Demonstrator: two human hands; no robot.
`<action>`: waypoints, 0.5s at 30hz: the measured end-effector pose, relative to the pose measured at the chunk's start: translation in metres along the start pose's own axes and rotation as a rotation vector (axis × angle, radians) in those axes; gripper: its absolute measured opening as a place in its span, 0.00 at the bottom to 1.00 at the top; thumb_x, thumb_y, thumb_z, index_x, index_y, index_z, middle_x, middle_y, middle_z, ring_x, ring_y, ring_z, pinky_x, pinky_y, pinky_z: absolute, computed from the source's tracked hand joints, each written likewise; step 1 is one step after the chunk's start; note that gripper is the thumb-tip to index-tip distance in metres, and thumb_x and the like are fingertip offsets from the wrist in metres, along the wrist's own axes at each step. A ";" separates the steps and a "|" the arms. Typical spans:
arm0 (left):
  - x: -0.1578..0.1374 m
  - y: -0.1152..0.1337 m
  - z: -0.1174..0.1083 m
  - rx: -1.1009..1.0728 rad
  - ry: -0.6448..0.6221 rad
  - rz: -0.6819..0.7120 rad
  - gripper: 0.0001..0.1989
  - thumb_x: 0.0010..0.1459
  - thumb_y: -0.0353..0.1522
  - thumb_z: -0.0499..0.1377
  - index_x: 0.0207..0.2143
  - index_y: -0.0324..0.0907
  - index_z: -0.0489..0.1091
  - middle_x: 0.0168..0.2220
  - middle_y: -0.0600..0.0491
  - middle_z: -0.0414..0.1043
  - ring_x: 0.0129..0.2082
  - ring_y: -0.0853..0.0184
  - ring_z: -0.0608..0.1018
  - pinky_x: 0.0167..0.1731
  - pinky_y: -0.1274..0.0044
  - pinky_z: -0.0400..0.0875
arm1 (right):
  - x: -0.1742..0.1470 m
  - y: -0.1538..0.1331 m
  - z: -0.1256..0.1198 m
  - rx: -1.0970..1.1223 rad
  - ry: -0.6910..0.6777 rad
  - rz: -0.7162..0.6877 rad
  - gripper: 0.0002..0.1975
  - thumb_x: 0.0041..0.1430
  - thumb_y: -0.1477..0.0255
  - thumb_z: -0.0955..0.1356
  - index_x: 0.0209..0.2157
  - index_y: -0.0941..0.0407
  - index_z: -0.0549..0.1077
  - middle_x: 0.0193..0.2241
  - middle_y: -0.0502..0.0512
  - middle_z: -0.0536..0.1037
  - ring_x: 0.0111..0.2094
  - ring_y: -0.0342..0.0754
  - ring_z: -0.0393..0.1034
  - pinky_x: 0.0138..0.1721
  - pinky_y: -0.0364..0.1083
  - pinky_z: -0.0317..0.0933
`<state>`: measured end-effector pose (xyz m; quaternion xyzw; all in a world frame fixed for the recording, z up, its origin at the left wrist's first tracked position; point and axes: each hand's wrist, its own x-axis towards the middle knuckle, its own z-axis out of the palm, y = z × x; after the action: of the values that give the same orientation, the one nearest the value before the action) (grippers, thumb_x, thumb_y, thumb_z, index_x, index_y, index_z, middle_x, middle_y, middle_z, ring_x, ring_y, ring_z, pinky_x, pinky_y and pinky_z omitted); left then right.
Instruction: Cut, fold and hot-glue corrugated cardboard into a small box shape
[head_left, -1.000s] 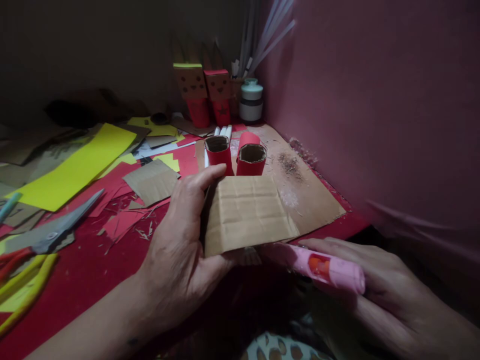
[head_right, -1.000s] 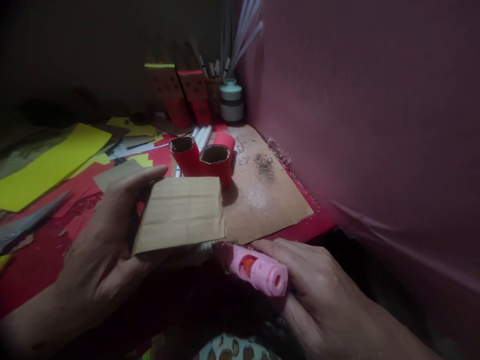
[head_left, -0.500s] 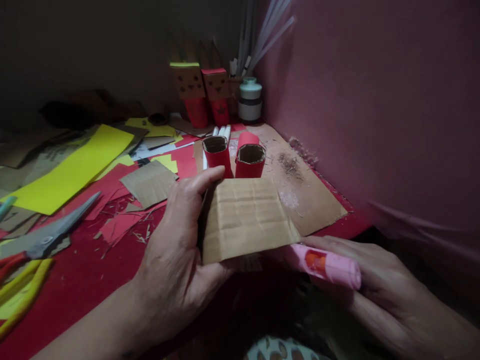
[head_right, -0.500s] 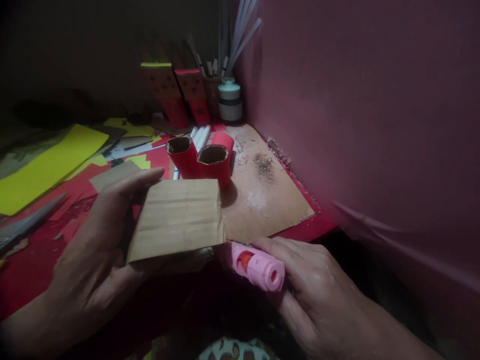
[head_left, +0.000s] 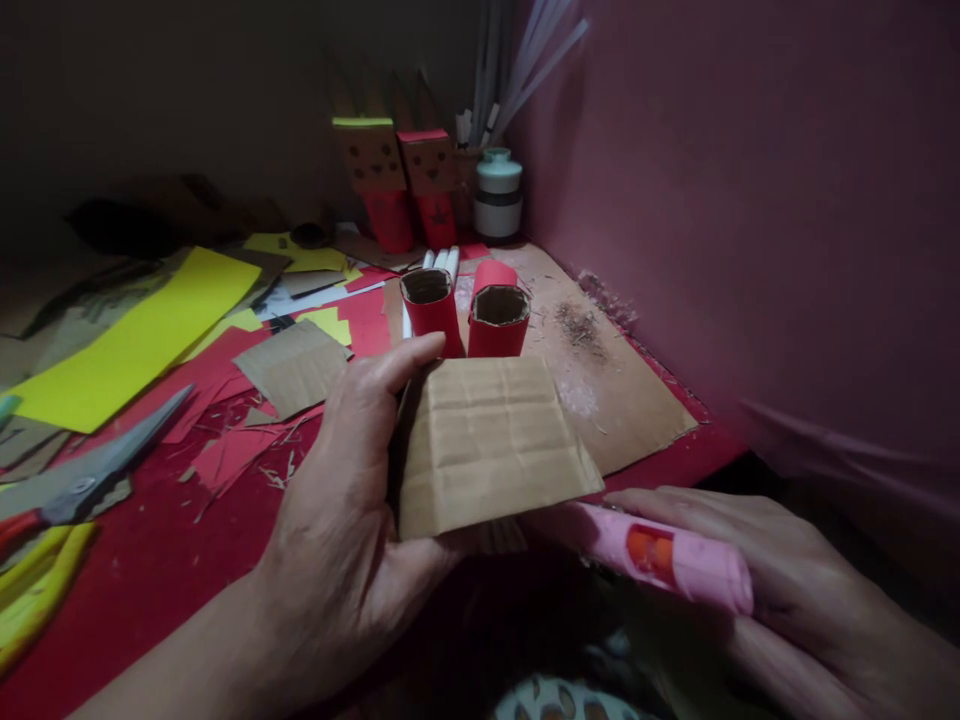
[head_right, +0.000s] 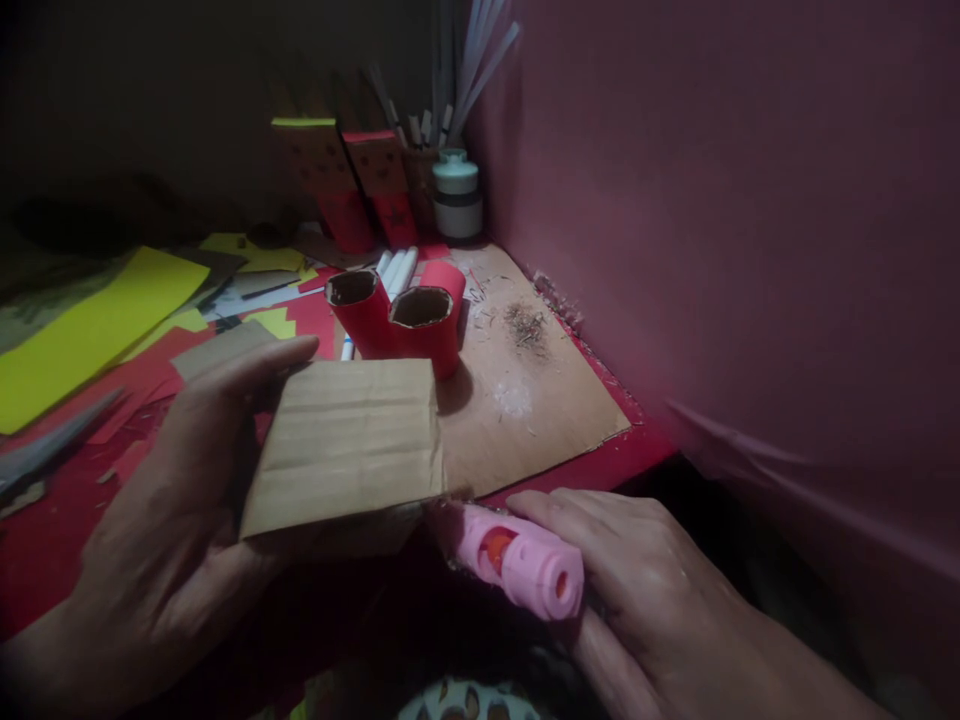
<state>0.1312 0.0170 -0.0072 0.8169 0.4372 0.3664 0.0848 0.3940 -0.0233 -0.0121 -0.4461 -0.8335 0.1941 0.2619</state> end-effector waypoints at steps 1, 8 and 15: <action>-0.001 0.000 0.000 -0.001 0.004 0.000 0.34 0.53 0.38 0.58 0.61 0.38 0.54 0.49 0.44 0.63 0.44 0.57 0.70 0.43 0.67 0.72 | 0.000 0.000 0.000 0.021 -0.038 0.013 0.19 0.60 0.68 0.63 0.53 0.40 0.69 0.44 0.45 0.80 0.41 0.48 0.78 0.38 0.40 0.75; -0.002 0.000 -0.002 0.029 0.004 0.004 0.33 0.53 0.38 0.56 0.61 0.40 0.53 0.50 0.45 0.64 0.44 0.56 0.71 0.38 0.68 0.74 | -0.002 -0.001 -0.002 0.034 -0.057 -0.003 0.23 0.61 0.68 0.62 0.57 0.36 0.64 0.47 0.44 0.79 0.41 0.50 0.78 0.36 0.44 0.76; -0.004 0.000 -0.003 -0.005 -0.005 -0.019 0.33 0.54 0.38 0.55 0.62 0.42 0.53 0.51 0.45 0.63 0.45 0.56 0.71 0.42 0.65 0.74 | -0.003 -0.001 -0.004 -0.008 -0.050 0.007 0.21 0.62 0.67 0.61 0.56 0.36 0.66 0.45 0.43 0.79 0.41 0.50 0.78 0.35 0.43 0.76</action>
<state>0.1283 0.0134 -0.0070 0.8135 0.4438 0.3645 0.0917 0.3976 -0.0259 -0.0094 -0.4448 -0.8390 0.2029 0.2386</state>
